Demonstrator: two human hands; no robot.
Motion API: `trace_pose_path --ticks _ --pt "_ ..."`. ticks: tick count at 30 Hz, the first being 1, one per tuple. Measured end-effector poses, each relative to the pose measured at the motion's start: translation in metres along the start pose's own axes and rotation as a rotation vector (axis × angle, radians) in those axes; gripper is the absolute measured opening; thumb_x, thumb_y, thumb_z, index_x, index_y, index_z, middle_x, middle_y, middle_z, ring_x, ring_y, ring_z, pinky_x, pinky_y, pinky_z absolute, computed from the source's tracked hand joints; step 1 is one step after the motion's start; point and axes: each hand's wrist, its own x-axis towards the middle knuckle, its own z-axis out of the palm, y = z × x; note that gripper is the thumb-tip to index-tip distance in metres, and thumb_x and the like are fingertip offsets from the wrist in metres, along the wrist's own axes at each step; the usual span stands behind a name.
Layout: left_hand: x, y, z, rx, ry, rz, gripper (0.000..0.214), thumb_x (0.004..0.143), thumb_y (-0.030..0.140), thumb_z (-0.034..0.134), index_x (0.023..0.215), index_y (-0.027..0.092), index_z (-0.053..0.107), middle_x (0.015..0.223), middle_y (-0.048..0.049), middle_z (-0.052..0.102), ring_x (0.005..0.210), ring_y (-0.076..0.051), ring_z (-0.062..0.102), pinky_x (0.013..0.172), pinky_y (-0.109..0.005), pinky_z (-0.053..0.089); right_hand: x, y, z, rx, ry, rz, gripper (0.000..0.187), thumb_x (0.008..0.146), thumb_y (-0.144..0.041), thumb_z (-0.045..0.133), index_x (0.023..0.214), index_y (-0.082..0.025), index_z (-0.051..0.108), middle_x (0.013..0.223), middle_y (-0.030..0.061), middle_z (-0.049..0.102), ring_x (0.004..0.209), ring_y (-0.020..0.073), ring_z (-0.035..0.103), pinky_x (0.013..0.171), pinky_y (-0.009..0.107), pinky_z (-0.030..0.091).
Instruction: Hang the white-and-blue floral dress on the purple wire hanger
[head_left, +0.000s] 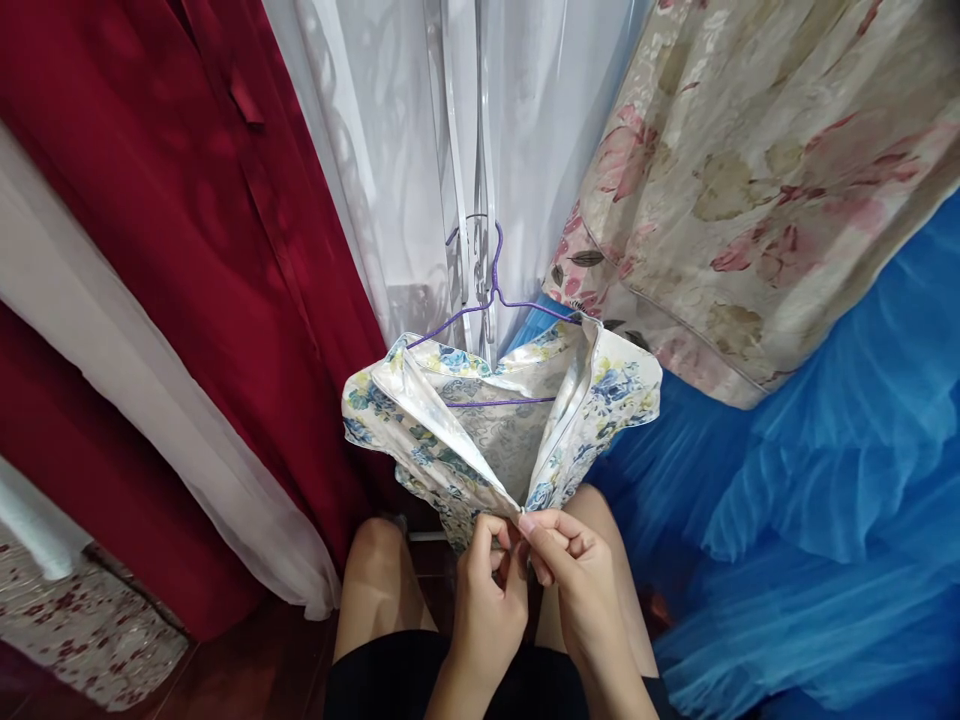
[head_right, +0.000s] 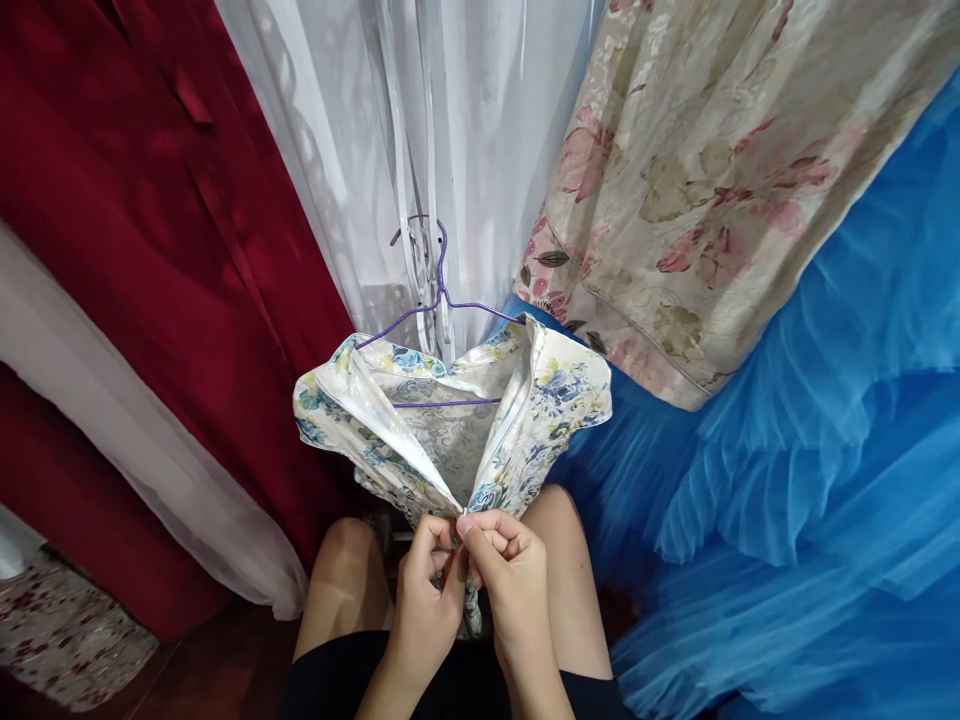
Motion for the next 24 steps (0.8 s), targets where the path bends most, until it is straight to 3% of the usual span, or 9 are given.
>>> trace_pose_path --ticks 8,14,20,24 --pt "0.002 -0.009 0.004 0.089 -0.027 -0.021 0.007 0.098 0.028 0.053 0.096 0.022 0.05 0.078 -0.0001 0.063 0.065 -0.015 0.061 0.061 -0.025 0.046 0.0 -0.001 0.003 0.081 -0.006 -0.025 0.033 0.075 -0.045 0.083 0.084 -0.014 0.074 0.048 -0.0062 0.042 0.047 0.0071 0.031 0.049 0.021 0.029" --pt "0.003 -0.005 0.003 0.043 -0.03 -0.055 0.01 0.1 0.031 0.05 0.097 0.023 0.045 0.077 0.0031 0.057 0.055 -0.011 0.056 0.055 -0.022 0.04 0.008 0.003 -0.006 -0.03 0.115 -0.153 0.035 0.071 -0.042 0.085 0.09 -0.014 0.073 0.049 -0.0086 0.038 0.049 0.0076 0.031 0.05 0.022 0.027" --pt "0.005 -0.004 0.001 0.065 -0.025 -0.035 0.011 0.102 0.033 0.046 0.1 0.022 0.046 0.084 0.0018 0.055 0.057 -0.01 0.053 0.054 -0.022 0.037 0.017 0.01 -0.015 -0.284 -0.062 -0.183 0.045 0.082 -0.043 0.076 0.115 -0.013 0.071 0.053 -0.0072 0.044 0.051 0.0112 0.038 0.053 0.025 0.033" --pt "0.003 -0.006 -0.001 0.087 -0.026 -0.046 0.009 0.102 0.031 0.045 0.1 0.023 0.045 0.084 0.0026 0.053 0.054 -0.009 0.051 0.052 -0.022 0.034 0.021 0.017 -0.022 -0.378 -0.084 -0.185 0.043 0.085 -0.044 0.073 0.115 -0.013 0.071 0.055 -0.0067 0.044 0.053 0.0122 0.041 0.055 0.026 0.035"
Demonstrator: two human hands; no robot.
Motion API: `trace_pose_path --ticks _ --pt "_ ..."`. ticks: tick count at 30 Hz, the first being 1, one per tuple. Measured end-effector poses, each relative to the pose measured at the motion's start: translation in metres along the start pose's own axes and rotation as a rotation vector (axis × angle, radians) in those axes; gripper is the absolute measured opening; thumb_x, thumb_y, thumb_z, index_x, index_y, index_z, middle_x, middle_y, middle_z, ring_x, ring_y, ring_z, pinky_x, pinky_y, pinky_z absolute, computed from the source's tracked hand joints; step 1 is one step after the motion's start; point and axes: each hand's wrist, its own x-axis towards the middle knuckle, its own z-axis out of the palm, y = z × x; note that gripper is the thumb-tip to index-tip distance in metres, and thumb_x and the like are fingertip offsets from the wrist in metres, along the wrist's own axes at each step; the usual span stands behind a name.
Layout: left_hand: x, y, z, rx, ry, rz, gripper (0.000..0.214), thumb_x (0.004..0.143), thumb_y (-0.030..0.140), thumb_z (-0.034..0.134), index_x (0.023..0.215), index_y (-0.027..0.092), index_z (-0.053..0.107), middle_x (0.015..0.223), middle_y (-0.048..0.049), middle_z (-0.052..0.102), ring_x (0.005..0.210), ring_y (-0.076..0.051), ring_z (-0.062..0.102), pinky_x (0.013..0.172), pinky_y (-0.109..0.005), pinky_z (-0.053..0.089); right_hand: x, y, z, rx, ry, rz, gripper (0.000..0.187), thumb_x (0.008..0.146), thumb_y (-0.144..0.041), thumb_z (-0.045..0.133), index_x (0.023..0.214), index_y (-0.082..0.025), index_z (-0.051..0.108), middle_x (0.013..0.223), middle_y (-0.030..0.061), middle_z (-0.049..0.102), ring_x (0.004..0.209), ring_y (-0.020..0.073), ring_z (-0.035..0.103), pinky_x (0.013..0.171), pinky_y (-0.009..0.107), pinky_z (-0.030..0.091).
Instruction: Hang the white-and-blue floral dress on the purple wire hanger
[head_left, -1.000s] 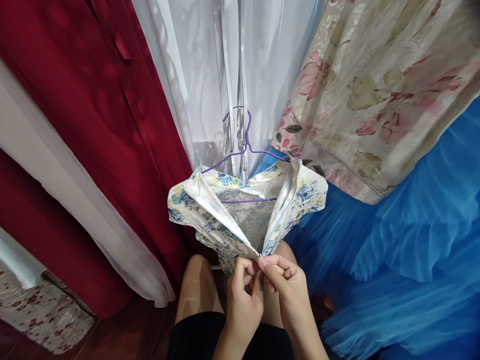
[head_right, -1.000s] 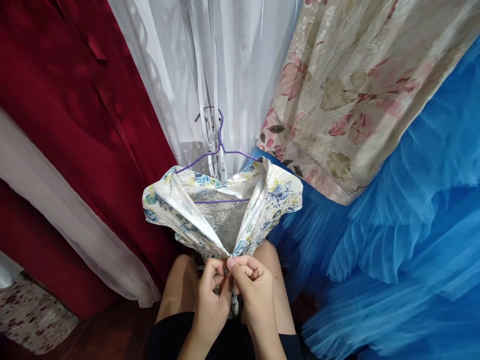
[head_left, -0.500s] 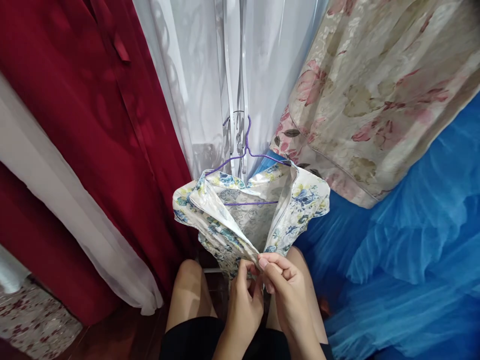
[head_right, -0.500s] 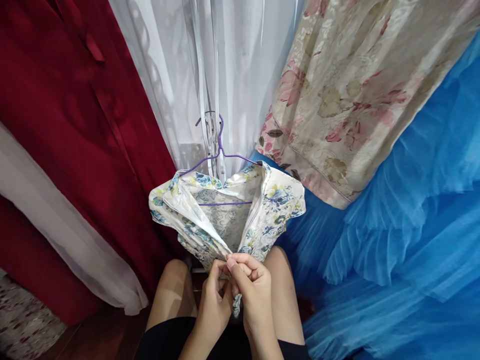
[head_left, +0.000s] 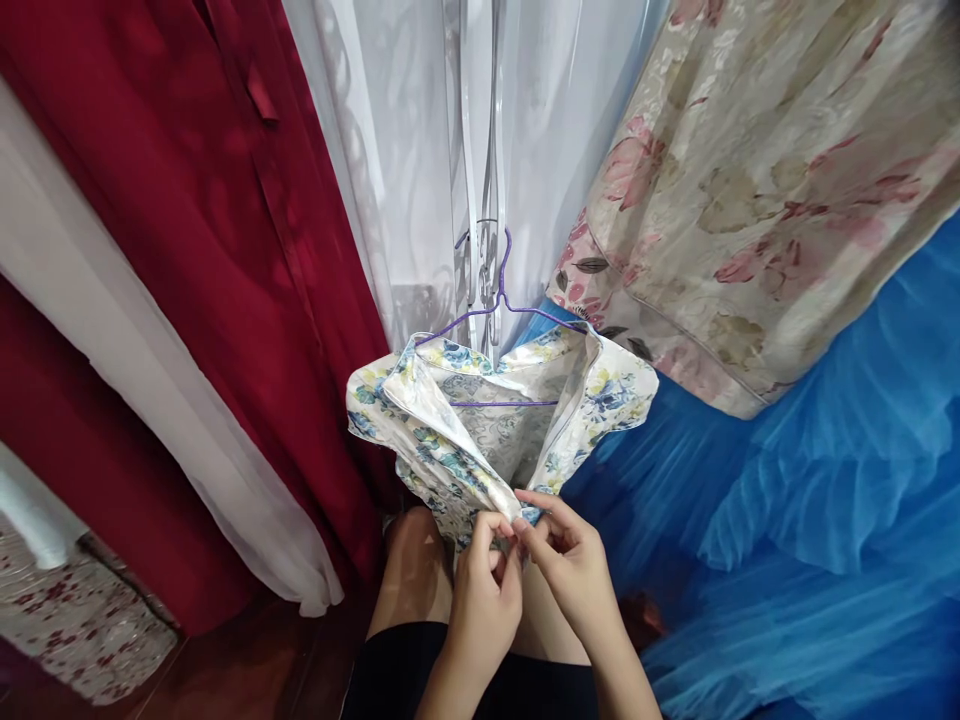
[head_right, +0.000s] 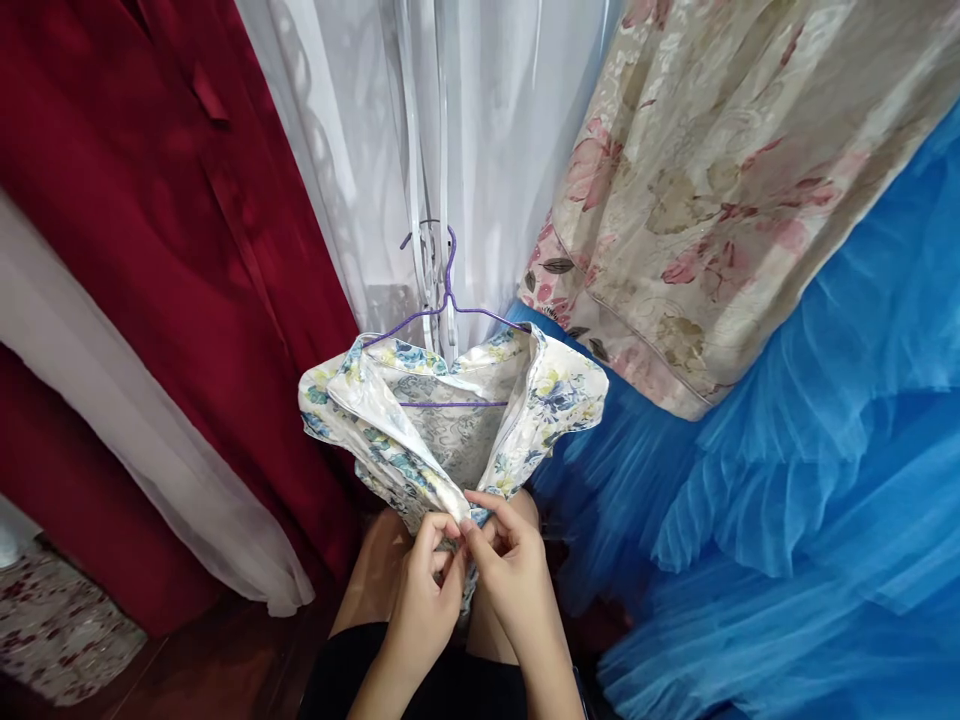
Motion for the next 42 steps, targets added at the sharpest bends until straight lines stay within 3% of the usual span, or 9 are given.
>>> trace_pose_path --ticks 5,14,20,27,36,42 --pt "-0.001 0.0 -0.004 0.015 -0.025 0.009 0.006 0.101 0.028 0.046 0.098 0.023 0.044 0.078 0.0046 0.051 0.052 -0.008 0.047 0.051 -0.022 0.03 0.0 0.006 -0.002 0.016 0.124 -0.041 0.031 0.084 -0.043 0.074 0.094 -0.015 0.07 0.056 -0.0074 0.04 0.053 0.0111 0.037 0.052 0.024 0.03" --pt "0.0 0.0 -0.002 -0.005 -0.018 -0.006 0.007 0.1 0.028 0.045 0.096 0.023 0.044 0.077 0.0042 0.05 0.052 -0.009 0.045 0.051 -0.022 0.029 -0.001 0.001 0.005 0.132 0.072 0.031 0.034 0.08 -0.043 0.079 0.094 -0.018 0.062 0.052 -0.0095 0.041 0.049 0.0104 0.036 0.049 0.023 0.031" --pt "-0.003 0.003 0.009 -0.013 -0.042 -0.004 0.008 0.101 0.03 0.047 0.098 0.023 0.048 0.079 0.0015 0.057 0.056 -0.011 0.051 0.052 -0.022 0.034 -0.003 -0.005 0.002 0.145 0.114 0.044 0.037 0.077 -0.049 0.08 0.078 -0.019 0.059 0.049 -0.0063 0.049 0.047 0.0114 0.043 0.05 0.024 0.035" --pt "-0.004 0.007 0.013 -0.015 -0.044 0.0 0.011 0.101 0.032 0.047 0.096 0.022 0.049 0.081 0.0 0.058 0.059 -0.011 0.054 0.056 -0.022 0.04 -0.004 -0.003 -0.002 0.158 0.135 -0.003 0.034 0.077 -0.04 0.084 0.084 -0.02 0.058 0.049 -0.0087 0.046 0.046 0.0089 0.039 0.047 0.021 0.03" --pt "-0.004 0.007 0.009 -0.02 -0.039 0.003 0.005 0.1 0.026 0.047 0.096 0.022 0.047 0.083 0.0015 0.055 0.055 -0.008 0.052 0.053 -0.021 0.037 -0.005 -0.002 0.001 0.127 0.196 -0.06 0.026 0.077 -0.037 0.084 0.079 -0.019 0.065 0.05 -0.0062 0.049 0.048 0.0112 0.047 0.051 0.023 0.037" --pt "-0.009 0.01 0.013 -0.005 -0.044 0.001 0.004 0.1 0.027 0.046 0.102 0.023 0.046 0.091 -0.0008 0.057 0.062 -0.01 0.057 0.058 -0.022 0.043 -0.004 0.001 -0.008 0.063 0.21 -0.145 0.02 0.083 -0.036 0.077 0.084 -0.019 0.069 0.054 -0.0051 0.049 0.05 0.0113 0.045 0.051 0.024 0.037"
